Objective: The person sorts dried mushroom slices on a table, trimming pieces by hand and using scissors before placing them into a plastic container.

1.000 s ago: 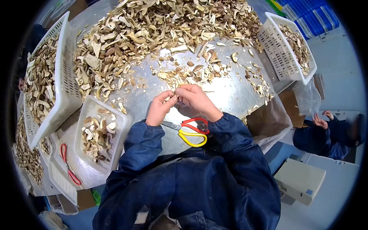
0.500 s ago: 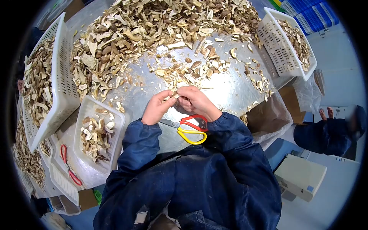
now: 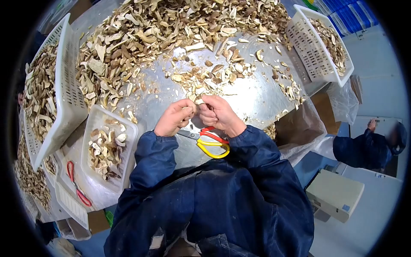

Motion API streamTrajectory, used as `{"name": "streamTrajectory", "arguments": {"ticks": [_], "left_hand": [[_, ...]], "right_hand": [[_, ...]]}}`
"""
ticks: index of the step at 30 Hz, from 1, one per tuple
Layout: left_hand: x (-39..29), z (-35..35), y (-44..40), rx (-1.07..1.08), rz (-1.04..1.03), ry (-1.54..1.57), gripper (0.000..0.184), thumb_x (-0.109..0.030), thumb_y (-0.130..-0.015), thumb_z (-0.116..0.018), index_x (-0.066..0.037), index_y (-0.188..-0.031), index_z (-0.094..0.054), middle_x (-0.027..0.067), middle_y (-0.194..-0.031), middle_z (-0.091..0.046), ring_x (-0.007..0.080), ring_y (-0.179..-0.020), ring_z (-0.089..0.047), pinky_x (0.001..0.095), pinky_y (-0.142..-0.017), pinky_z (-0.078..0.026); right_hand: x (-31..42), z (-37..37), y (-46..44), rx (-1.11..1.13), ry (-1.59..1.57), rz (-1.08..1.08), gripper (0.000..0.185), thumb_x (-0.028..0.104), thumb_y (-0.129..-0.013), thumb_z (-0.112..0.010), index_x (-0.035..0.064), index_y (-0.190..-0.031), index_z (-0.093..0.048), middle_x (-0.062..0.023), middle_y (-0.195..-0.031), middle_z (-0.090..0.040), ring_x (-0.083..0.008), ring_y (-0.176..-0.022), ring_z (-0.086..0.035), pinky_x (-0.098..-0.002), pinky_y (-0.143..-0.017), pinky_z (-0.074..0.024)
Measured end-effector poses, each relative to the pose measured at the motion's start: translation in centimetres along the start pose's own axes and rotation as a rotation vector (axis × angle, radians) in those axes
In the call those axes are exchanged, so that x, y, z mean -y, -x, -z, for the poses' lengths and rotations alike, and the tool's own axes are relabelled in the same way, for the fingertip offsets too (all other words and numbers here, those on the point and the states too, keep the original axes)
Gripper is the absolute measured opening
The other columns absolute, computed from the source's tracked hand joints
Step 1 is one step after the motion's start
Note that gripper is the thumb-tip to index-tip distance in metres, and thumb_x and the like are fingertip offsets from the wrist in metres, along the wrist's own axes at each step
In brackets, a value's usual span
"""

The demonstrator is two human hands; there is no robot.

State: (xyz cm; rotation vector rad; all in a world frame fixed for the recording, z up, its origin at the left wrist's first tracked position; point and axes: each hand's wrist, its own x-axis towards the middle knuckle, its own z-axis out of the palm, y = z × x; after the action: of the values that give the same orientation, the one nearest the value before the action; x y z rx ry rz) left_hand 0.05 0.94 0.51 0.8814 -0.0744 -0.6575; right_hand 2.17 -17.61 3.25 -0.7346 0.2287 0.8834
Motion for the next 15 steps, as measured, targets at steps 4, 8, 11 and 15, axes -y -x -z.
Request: {"name": "streamTrajectory", "arguments": {"ticks": [4,8,11,15], "left_hand": [[-0.2,0.3,-0.1,-0.069,-0.027,0.016,0.021,-0.017,-0.089,-0.057,-0.008,-0.109,-0.059,-0.0077,-0.070,-0.044,-0.0001,-0.054,-0.029,0.0157,-0.044,-0.021],[-0.3,-0.4,-0.1,-0.248,-0.101,-0.252,0.041,-0.013,-0.086,-0.060,-0.011,-0.126,-0.053,-0.0041,-0.081,-0.056,0.0017,-0.058,-0.040,0.0165,-0.048,-0.029],[-0.6,-0.8,-0.3,-0.321,-0.144,-0.372,0.046,-0.011,-0.084,-0.060,-0.012,-0.129,-0.052,-0.0027,-0.090,-0.060,0.0034,-0.065,-0.048,0.0178,-0.053,-0.036],[-0.4,-0.6,-0.5,-0.339,-0.181,-0.340,0.042,-0.007,-0.086,-0.055,-0.009,-0.128,-0.052,-0.0013,-0.105,-0.060,0.0004,-0.061,-0.040,0.0156,-0.049,-0.030]], "right_hand": [[1.1,1.2,0.0,-0.040,0.183,0.055,0.040,0.027,-0.098,-0.039,0.0073,-0.063,-0.043,0.0035,-0.046,-0.034,-0.0060,-0.037,-0.025,-0.0217,-0.036,-0.0199],[1.1,1.1,0.5,-0.116,0.367,0.095,0.039,0.027,-0.096,-0.044,0.0072,-0.063,-0.047,0.0045,-0.046,-0.035,-0.0053,-0.038,-0.026,-0.0220,-0.037,-0.0206],[1.1,1.5,0.7,-0.226,0.590,0.123,0.038,0.029,-0.094,-0.049,0.0069,-0.063,-0.050,0.0050,-0.046,-0.037,-0.0045,-0.039,-0.027,-0.0219,-0.037,-0.0205],[2.9,1.4,0.6,-0.459,1.148,0.234,0.034,0.026,-0.088,-0.057,0.0003,-0.067,-0.061,-0.0025,-0.049,-0.051,-0.0103,-0.043,-0.043,-0.0271,-0.043,-0.0342]]}}
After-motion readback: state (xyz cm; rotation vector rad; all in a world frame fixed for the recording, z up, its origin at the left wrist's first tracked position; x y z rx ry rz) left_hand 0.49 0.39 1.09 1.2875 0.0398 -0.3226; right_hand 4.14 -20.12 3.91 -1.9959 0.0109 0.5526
